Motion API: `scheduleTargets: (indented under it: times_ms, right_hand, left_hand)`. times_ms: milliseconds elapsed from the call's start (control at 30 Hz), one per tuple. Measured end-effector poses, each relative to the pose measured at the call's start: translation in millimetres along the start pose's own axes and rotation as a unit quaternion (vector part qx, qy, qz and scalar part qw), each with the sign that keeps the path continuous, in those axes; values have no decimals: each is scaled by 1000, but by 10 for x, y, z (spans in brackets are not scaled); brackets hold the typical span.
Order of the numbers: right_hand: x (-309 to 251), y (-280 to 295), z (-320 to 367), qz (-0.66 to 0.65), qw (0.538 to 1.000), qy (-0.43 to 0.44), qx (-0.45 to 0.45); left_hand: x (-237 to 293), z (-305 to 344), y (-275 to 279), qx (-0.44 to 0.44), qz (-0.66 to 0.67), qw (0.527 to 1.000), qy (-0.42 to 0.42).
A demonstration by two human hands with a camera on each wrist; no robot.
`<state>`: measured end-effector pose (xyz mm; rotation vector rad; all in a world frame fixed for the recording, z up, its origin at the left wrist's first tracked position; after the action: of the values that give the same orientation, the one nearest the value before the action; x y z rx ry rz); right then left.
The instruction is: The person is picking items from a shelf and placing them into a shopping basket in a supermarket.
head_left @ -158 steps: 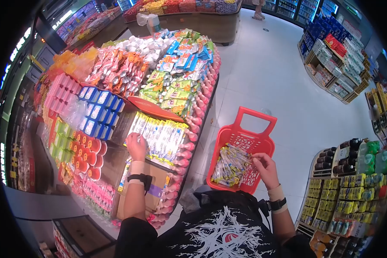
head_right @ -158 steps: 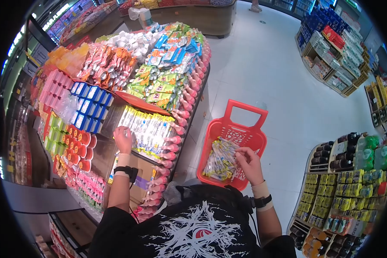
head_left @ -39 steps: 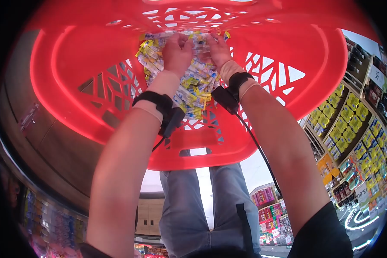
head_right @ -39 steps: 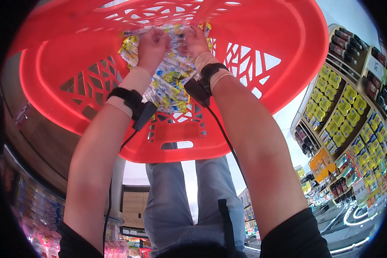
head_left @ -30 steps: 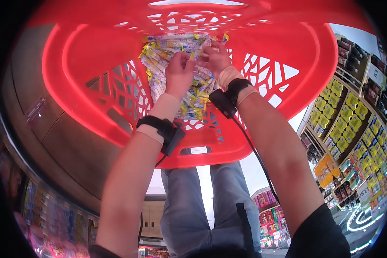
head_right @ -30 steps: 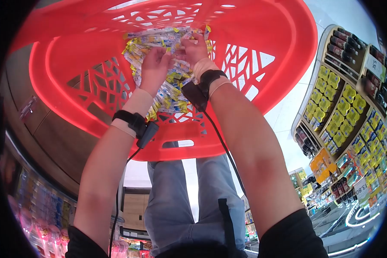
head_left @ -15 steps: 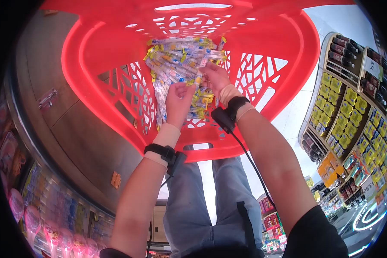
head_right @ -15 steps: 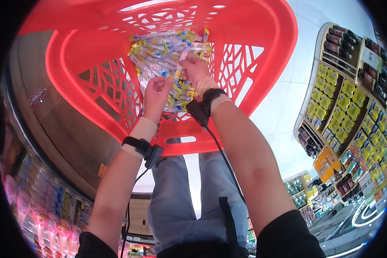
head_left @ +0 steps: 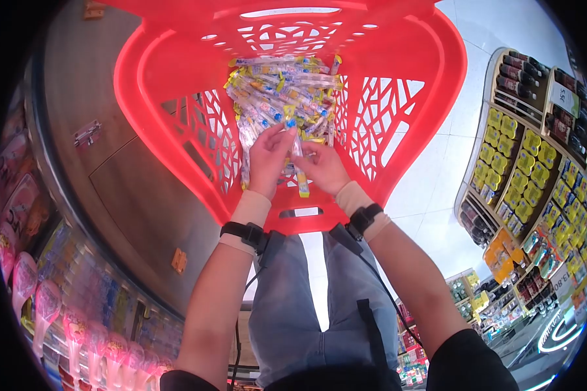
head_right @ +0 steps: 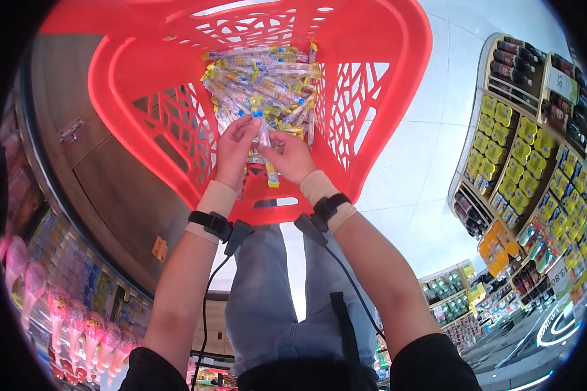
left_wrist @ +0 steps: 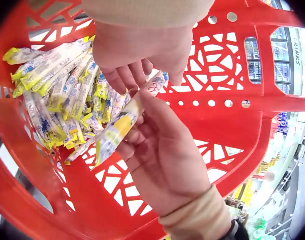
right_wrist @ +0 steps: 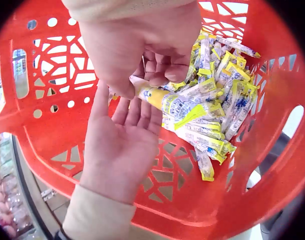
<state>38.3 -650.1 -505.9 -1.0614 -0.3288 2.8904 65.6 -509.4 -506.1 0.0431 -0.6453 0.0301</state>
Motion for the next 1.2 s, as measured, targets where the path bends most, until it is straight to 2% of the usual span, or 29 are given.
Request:
scheduleTargets:
  times_ms: [33, 133, 167, 267, 300, 400, 600, 700, 800, 900, 1000, 1100, 1200]
  right_hand:
    - [-97, -30, 120, 60, 998, 2, -7]
    - [-87, -122, 385, 34, 999, 16, -13]
    - [-82, -113, 466, 35, 999, -3, -28]
    - [-99, -87, 671, 11, 1000, 2, -16]
    - [-231, -85, 764, 44, 999, 6, -18]
    - [-491, -76, 980, 94, 992, 85, -22]
    - [-787, -55, 1374, 97, 985, 140, -28]
    - [-788, -18, 1597, 53, 997, 37, -40]
    - [-908, -36, 1830, 44, 997, 18, -67]
    - [-1090, -22, 2089, 76, 992, 22, -96]
    - [-1075, -46, 2306, -36, 994, 20, -97]
    - [-1189, -24, 2511, -5, 996, 24, -89]
    - [-1402, -33, 2734, 13, 994, 0, -107]
  left_hand:
    - [42, 21, 2, 3, 3, 1000, -5]
    - [199, 145, 10, -27, 38, 999, -17]
    - [240, 211, 6, -23, 44, 999, -18]
    - [330, 401, 28, -50, 9, 999, 4]
    - [367, 458, 18, -43, 27, 999, -12]
    - [455, 631, 13, -39, 41, 998, -4]
    - [803, 1015, -41, -50, -9, 998, -26]
    - [916, 1220, -96, -57, 8, 998, -38]
    - [1076, 1477, -135, -39, -12, 998, -52]
    - [1268, 1687, -185, -24, 31, 997, -62]
    - [1424, 1832, -224, -41, 26, 997, -67]
    - [1564, 2057, -340, -71, 10, 997, -14]
    - [1695, 2290, -390, -103, 3, 995, -1]
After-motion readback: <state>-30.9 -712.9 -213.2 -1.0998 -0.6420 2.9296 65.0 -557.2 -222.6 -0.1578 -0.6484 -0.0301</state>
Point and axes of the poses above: each hand's wrist, its own z-axis away from the middle knuckle, its own y-axis out of the back of the hand, x = y × z, the point moved 5 cm from there along -z, towards the middle knuckle, and after that the axes turned 11 degrees about -z, right-handed, at the moved point
